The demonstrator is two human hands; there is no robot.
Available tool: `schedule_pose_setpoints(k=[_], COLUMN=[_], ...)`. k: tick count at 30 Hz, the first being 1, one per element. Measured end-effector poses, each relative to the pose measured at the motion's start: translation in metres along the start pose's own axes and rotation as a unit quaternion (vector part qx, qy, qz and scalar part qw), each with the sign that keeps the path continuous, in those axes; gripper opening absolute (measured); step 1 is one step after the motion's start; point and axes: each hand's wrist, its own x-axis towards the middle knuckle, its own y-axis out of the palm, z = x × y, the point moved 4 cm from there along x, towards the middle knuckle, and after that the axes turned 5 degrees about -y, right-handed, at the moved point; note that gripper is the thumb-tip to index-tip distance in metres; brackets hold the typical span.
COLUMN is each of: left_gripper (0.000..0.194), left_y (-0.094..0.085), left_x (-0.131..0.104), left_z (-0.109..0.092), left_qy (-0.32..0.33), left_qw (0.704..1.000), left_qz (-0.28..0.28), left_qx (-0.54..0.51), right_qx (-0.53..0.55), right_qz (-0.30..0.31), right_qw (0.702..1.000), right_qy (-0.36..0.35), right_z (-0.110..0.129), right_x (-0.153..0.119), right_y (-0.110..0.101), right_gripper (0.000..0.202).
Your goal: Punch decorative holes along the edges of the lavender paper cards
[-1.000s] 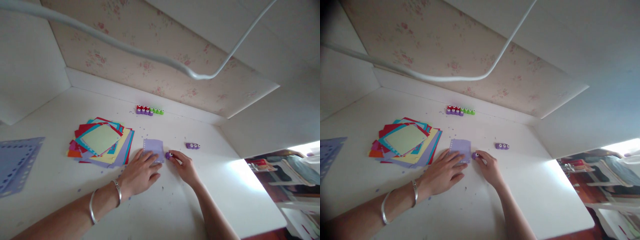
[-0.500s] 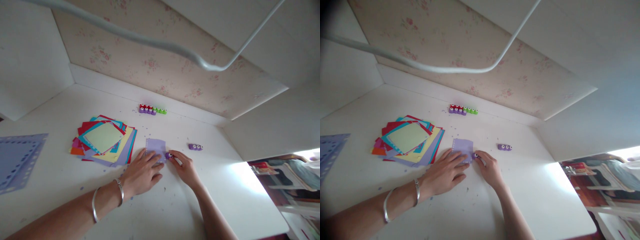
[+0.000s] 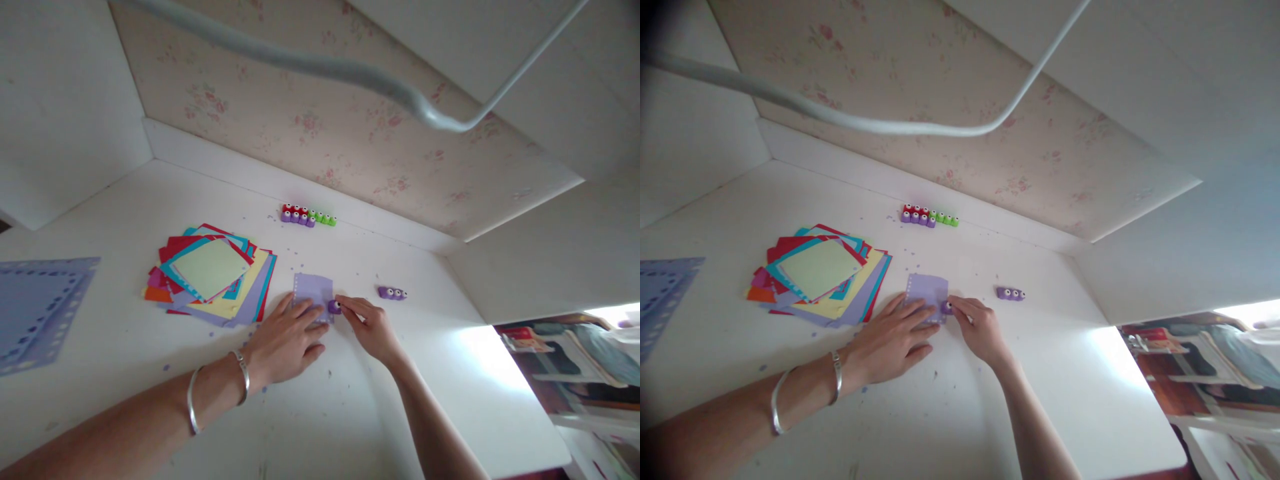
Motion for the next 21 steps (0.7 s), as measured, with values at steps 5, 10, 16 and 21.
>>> schedule_pose_setpoints(k=[5, 10, 16, 21], left_gripper=[0.038, 0.038, 0.038, 0.037], left_y=[0.000, -0.001, -0.001, -0.002], left_x=[0.000, -0.001, -0.002, -0.002], left_z=[0.000, -0.001, 0.000, -0.001], left_qy=[-0.001, 0.004, 0.006, 0.003], left_qw=[1.000, 1.000, 1.000, 1.000], left_qz=[0.007, 0.001, 0.000, -0.002], left_qx=[0.006, 0.009, 0.014, 0.010], right_qx=[0.007, 0.011, 0.021, 0.014], right_qz=[0.011, 0.056, 0.122, 0.131], right_qw=[1.000, 0.996, 0.990, 0.989], right_qy=[0.023, 0.072, 0.069, 0.072], right_z=[-0.003, -0.005, -0.001, 0.004], right_x=[0.006, 0.019, 0.034, 0.036], right_y=[-0.004, -0.009, -0.014, -0.014], right_gripper=[0.025, 0.020, 0.016, 0.015])
